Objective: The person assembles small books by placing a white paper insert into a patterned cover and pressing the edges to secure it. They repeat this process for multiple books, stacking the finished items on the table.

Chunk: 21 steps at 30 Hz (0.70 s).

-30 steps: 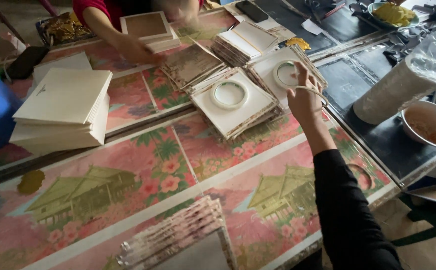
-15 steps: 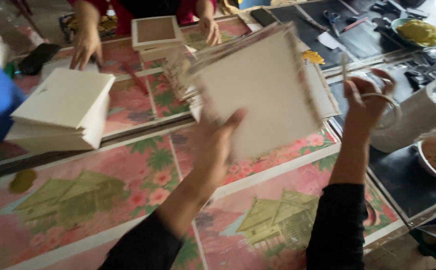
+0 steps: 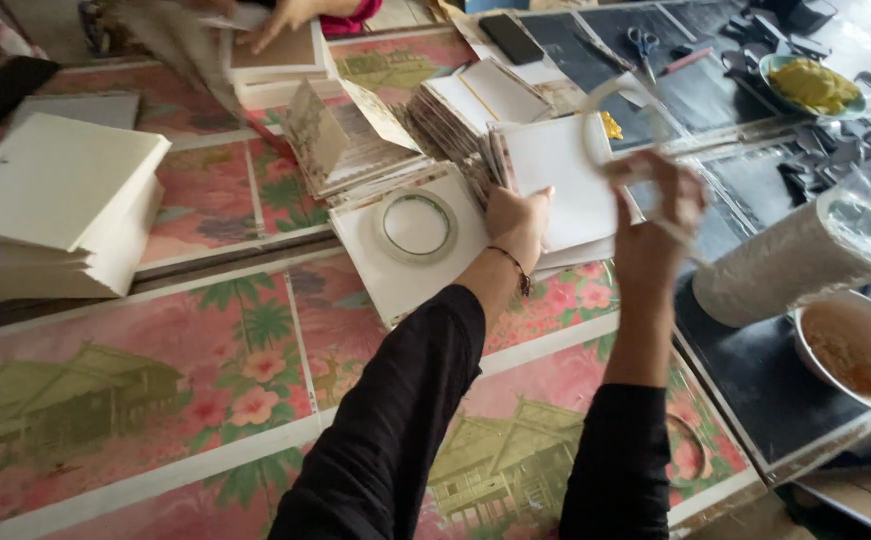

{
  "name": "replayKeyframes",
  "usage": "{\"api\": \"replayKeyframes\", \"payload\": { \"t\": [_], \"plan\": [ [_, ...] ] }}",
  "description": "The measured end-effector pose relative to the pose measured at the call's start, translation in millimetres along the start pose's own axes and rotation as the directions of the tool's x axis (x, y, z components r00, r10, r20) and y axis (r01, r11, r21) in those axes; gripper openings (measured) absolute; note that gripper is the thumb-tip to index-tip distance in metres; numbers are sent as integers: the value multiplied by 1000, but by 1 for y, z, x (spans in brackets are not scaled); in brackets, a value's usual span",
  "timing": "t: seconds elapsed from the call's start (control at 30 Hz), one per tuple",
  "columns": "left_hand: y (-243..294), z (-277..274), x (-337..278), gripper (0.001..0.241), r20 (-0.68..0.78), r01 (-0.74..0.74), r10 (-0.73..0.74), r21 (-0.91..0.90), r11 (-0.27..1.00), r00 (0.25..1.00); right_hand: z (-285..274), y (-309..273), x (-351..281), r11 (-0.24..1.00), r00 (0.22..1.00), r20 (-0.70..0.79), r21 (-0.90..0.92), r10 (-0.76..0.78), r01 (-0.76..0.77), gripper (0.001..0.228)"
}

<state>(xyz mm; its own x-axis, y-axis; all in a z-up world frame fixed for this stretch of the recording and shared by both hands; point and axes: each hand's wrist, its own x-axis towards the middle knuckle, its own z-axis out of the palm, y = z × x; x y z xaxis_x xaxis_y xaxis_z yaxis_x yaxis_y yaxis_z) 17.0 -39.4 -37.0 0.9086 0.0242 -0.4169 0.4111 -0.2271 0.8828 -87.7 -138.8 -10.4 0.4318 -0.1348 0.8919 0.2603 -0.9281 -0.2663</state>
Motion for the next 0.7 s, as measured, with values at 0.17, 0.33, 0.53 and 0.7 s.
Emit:
{"api": "replayKeyframes", "payload": {
  "t": [0.17,0.33,0.53,0.7],
  "plan": [
    [-40,69,112,65,14,-183,183,19,983,983,47,19,-27,994,968,228,6,103,-107,34],
    [15,47,53,97,-54,-195,198,50,979,979,51,37,-30,992,975,221,-123,12,15,39],
    [-8,-92,-88,88,-175,-896,881,-30,442,440,57,43,-34,953,966,260,-292,-3,81,43],
    [-82,-295,-164,97,-34,-876,949,376,302,313,61,80,-37,985,972,228,-148,-56,92,38]
  ]
}}
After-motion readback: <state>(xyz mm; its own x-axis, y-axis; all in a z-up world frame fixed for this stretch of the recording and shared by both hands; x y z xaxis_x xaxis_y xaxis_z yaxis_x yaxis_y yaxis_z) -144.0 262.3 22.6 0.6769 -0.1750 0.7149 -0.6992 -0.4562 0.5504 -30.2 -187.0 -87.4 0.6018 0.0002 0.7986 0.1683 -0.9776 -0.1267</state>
